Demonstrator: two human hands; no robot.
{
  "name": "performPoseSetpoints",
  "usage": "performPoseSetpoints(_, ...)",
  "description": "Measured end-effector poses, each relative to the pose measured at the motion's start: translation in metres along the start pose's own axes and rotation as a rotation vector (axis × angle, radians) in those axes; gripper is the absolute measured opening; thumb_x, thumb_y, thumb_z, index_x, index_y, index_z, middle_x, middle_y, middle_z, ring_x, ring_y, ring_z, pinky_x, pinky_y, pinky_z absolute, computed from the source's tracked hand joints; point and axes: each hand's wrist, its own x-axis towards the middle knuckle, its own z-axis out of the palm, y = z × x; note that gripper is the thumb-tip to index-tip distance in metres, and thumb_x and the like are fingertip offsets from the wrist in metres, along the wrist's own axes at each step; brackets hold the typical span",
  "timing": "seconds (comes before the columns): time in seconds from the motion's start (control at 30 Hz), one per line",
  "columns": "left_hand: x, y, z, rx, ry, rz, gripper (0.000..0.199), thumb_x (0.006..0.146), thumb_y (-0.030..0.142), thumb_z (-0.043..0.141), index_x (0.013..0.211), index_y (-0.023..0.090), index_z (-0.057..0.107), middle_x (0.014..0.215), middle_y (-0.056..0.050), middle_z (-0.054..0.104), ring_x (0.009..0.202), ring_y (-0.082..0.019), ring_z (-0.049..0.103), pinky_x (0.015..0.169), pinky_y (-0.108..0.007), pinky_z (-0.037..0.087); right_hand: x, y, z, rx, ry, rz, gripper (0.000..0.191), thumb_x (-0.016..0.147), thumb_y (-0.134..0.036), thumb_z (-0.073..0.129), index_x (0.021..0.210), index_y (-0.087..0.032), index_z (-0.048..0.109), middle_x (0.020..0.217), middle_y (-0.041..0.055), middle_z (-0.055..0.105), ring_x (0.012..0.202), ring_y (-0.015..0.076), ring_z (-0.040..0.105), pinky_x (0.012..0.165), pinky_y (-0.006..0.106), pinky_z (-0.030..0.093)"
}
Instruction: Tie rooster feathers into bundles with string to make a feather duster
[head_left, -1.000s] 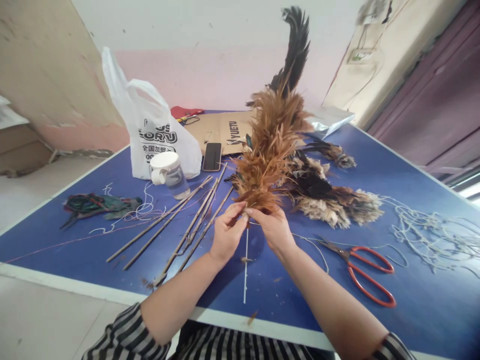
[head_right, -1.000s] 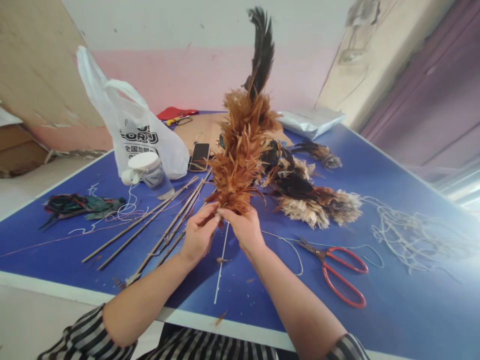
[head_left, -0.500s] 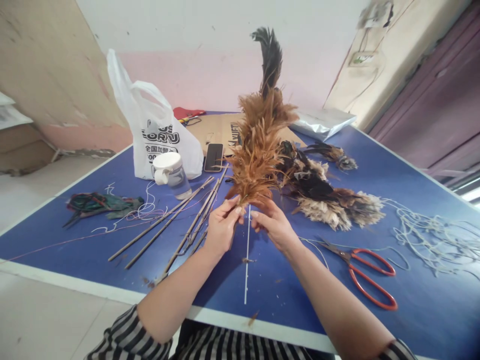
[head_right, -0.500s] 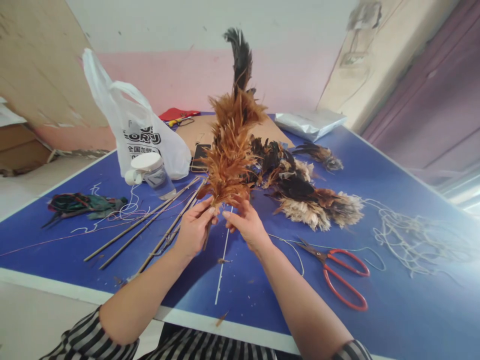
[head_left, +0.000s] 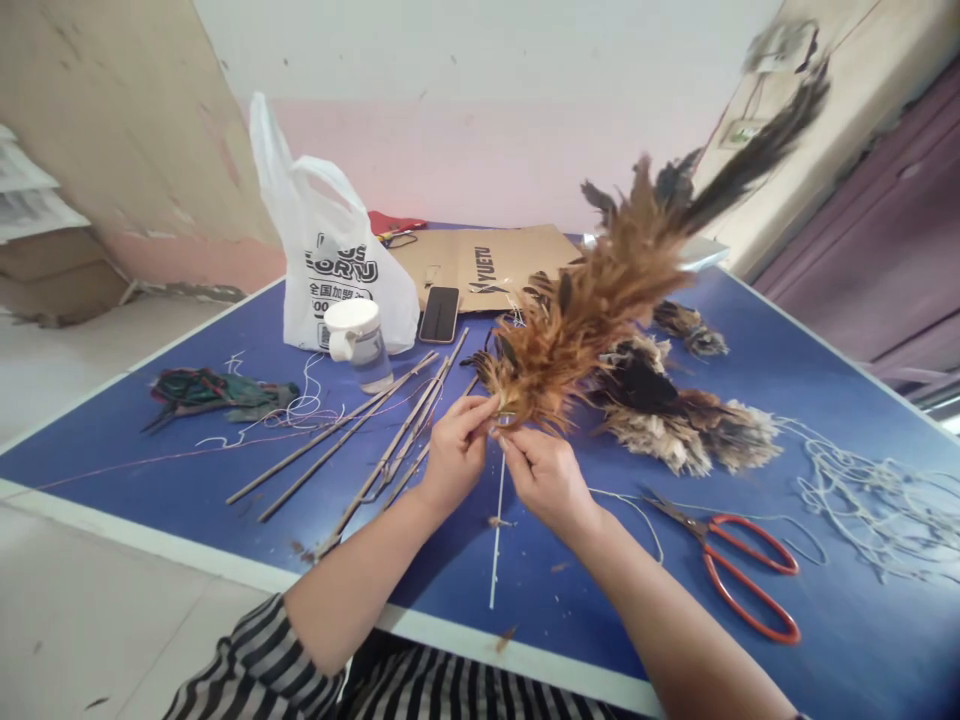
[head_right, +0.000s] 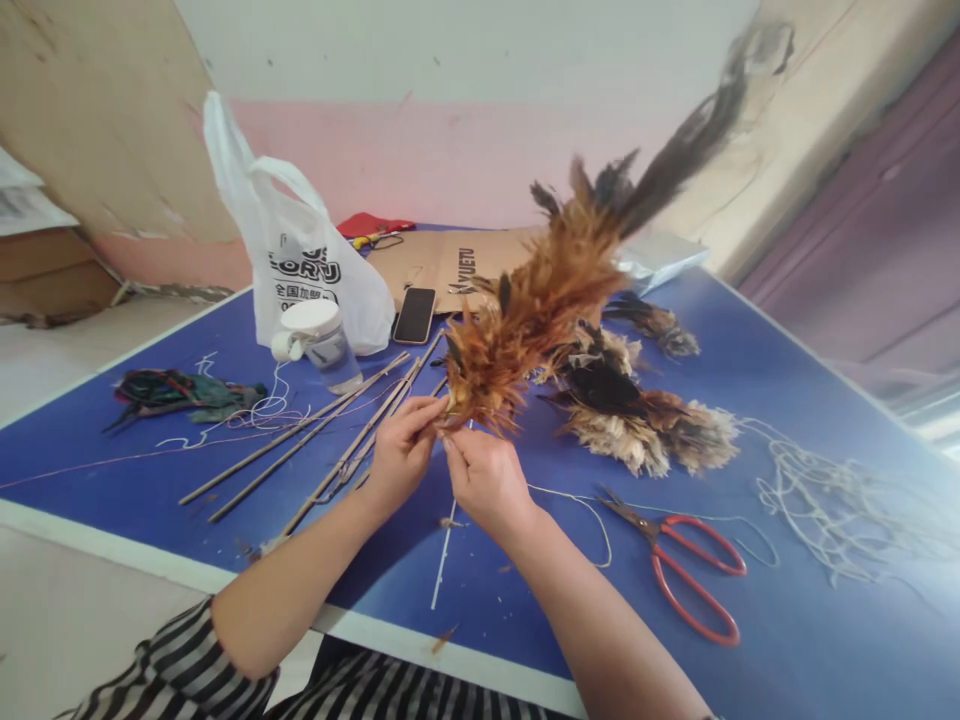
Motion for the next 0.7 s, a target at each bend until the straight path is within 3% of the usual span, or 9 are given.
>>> performPoseSetpoints(0.13,-0.005,0.0,0.001,0.153,-0.038,0.128,0.039,0.079,0.006,0.042,0.111,0.021,0.059,0.099,-0.007,0.059,0.091,-0.014,0.056,0.078,-0.028,0.047,0.003,-0.005,-0.001,0.008,0.089,-0.007,0.02,0.084,-0.021,0.043,0.086,-0.018,0.063,0.08,0.0059,0.066,0.077,0.0171,0.061,0.072,0.027,0.043)
performPoseSetpoints(0.23,-0.01,-0.002,0.004,0.178,-0.073,0.114,0.038,0.079,0.009,0.043,0.111,0.022,0.06,0.103,-0.009,0.06,0.098,-0.017,0.056,0.084,-0.031,0.045,0.008,-0.007,-0.003,0.039,0.069,0.048,0.022,0.084,-0.02,0.041,0.085,-0.019,0.063,0.082,0.0052,0.067,0.078,0.0169,0.061,0.073,0.026,0.043)
performPoseSetpoints(0.37,-0.011,-0.005,0.006,0.098,-0.112,0.02,0.035,0.079,0.013,0.046,0.109,0.024,0.062,0.104,-0.009,0.061,0.101,-0.02,0.055,0.089,-0.035,0.042,0.015,-0.014,-0.017,-0.029,-0.116,0.123,0.025,0.083,-0.02,0.04,0.075,-0.019,0.063,0.071,0.0028,0.065,0.066,0.0149,0.058,0.063,0.024,0.041)
performPoseSetpoints(0.5,-0.008,-0.004,0.006,0.023,-0.092,-0.023,0.033,0.077,0.015,0.05,0.106,0.025,0.063,0.105,-0.008,0.063,0.099,-0.021,0.055,0.091,-0.038,0.04,0.026,-0.028,-0.049,-0.094,-0.324,0.134,0.023,0.078,-0.021,0.045,0.064,-0.018,0.063,0.061,0.0015,0.063,0.056,0.0126,0.052,0.056,0.023,0.037)
performPoseSetpoints(0.7,-0.01,0.008,0.006,-0.206,-0.163,-0.213,0.019,0.072,0.015,0.058,0.087,0.021,0.067,0.088,-0.011,0.065,0.088,-0.022,0.058,0.092,-0.038,0.038,0.07,-0.051,-0.099,-0.024,-0.457,0.209,0.02,0.069,-0.018,0.055,0.05,-0.016,0.062,0.042,-0.0021,0.052,0.04,0.0082,0.042,0.043,0.023,0.029)
